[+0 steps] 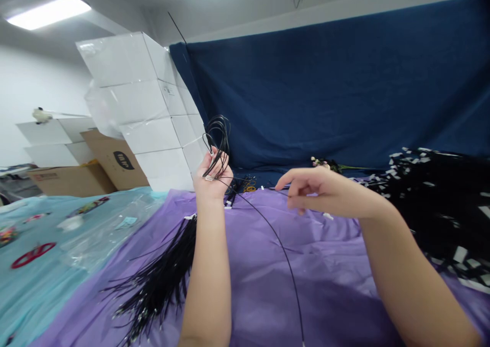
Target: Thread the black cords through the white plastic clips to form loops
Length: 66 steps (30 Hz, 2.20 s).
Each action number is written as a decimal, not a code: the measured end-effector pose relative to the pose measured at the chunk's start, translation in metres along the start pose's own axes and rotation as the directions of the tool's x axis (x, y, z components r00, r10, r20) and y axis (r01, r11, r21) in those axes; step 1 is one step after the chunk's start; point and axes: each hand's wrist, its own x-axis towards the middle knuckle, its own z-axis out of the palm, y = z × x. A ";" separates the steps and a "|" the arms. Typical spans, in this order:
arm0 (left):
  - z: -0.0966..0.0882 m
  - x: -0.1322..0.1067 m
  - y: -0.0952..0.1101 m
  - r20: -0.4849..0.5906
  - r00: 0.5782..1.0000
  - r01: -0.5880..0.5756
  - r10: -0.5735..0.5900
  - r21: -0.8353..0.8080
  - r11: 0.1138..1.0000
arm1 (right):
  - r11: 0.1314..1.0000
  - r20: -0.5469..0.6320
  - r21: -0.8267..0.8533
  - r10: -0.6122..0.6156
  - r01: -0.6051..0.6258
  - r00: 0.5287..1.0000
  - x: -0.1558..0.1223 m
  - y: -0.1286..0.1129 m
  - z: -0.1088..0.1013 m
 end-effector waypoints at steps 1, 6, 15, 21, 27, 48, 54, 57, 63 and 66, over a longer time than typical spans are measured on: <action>0.000 0.000 0.000 -0.003 1.000 0.005 -0.005 0.004 1.000 | 0.999 -0.072 0.051 0.006 -0.003 0.997 -0.002 0.000 -0.003; -0.004 0.006 -0.003 -0.011 1.000 -0.025 0.026 0.084 0.996 | 0.986 -0.366 0.146 -0.021 0.080 0.930 -0.005 -0.001 -0.008; -0.007 0.011 -0.014 -0.082 0.992 -0.083 0.094 0.128 0.988 | 0.749 -0.394 0.623 0.051 0.226 0.918 -0.006 -0.006 -0.015; 0.003 0.008 -0.024 -0.117 0.985 -0.105 0.128 0.182 0.978 | 0.748 -0.505 0.638 0.230 0.181 0.832 -0.006 0.000 -0.025; 0.013 0.002 -0.043 -0.121 0.980 -0.129 0.160 0.231 0.965 | 0.837 -0.632 0.533 0.298 0.122 0.715 -0.001 0.000 -0.025; 0.021 -0.019 -0.083 0.191 0.950 -0.313 0.247 0.583 0.750 | 0.965 -0.431 -0.261 -0.087 -0.032 0.898 0.000 -0.002 0.005; 0.021 -0.020 -0.081 0.223 0.948 -0.316 0.227 0.586 0.746 | 0.955 -0.401 -0.293 -0.075 -0.050 0.913 -0.002 -0.005 0.004; 0.021 -0.020 -0.080 0.238 0.945 -0.325 0.226 0.587 0.742 | 0.959 -0.392 -0.280 -0.069 -0.048 0.917 -0.002 -0.005 0.004; 0.020 -0.021 -0.080 0.253 0.941 -0.335 0.225 0.604 0.723 | 0.963 -0.384 -0.266 -0.065 -0.043 0.921 -0.003 -0.004 0.003; 0.020 -0.021 -0.079 0.263 0.939 -0.341 0.223 0.606 0.719 | 0.962 -0.387 -0.269 -0.056 -0.055 0.920 -0.003 -0.004 0.002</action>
